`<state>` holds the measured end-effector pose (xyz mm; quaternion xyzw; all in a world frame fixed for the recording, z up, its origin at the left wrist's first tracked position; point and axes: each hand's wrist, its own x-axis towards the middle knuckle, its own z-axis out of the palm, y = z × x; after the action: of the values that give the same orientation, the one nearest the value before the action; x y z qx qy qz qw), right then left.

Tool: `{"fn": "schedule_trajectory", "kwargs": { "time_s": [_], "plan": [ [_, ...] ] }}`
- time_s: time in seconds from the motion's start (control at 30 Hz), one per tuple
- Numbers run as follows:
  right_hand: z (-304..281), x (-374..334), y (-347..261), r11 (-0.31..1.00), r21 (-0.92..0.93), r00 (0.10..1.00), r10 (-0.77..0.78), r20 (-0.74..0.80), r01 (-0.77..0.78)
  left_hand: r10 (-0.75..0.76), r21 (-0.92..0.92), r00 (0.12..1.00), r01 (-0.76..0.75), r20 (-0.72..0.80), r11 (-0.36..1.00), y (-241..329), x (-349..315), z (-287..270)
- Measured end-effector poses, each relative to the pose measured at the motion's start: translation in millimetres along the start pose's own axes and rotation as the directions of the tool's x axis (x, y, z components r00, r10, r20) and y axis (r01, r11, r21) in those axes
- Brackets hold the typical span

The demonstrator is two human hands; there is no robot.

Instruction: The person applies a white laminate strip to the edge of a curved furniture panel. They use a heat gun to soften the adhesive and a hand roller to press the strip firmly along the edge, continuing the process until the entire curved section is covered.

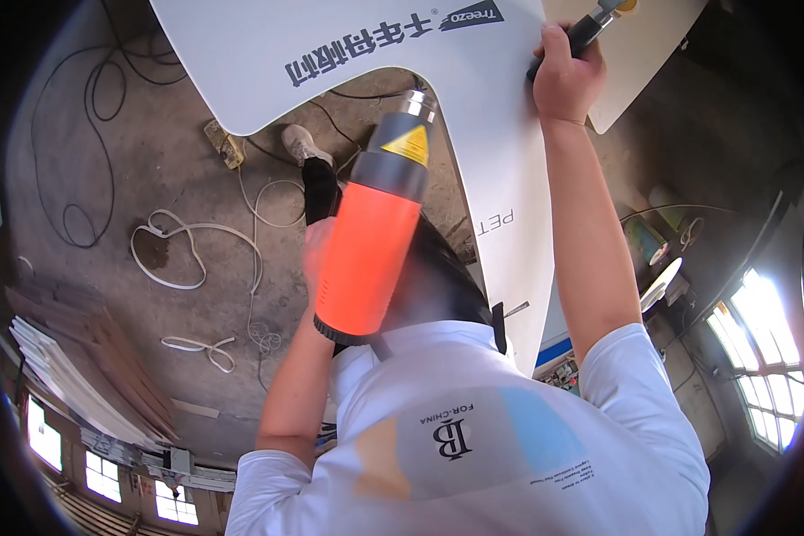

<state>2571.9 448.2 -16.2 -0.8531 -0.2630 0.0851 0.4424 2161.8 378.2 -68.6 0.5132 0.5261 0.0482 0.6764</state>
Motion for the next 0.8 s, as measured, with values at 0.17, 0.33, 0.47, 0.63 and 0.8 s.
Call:
{"fn": "schedule_trajectory", "kwargs": {
  "time_s": [0.17,0.33,0.47,0.63,0.8],
  "plan": [
    [-1,-1,2,1.000,-0.026,1.000,-0.005,0.002,0.005,-0.424,-0.841,0.889,0.356,0.171,0.408,68,-7,-3],
    [2,-1,0,0.999,0.037,1.000,0.011,0.007,-0.011,-0.420,-0.887,0.896,0.307,0.146,0.345,32,2,4],
    [1,-1,-2,1.000,0.007,1.000,0.009,0.010,-0.009,0.443,0.382,0.896,-0.395,-0.041,0.835,45,4,-3],
    [3,-2,-12,0.999,0.043,1.000,0.025,0.004,-0.026,-0.240,-0.915,0.938,0.310,0.251,0.257,66,-1,3],
    [0,-2,-7,0.999,0.042,1.000,0.028,-0.001,-0.028,-0.190,-0.556,0.969,0.247,0.158,0.794,43,13,-8]
  ]
}}
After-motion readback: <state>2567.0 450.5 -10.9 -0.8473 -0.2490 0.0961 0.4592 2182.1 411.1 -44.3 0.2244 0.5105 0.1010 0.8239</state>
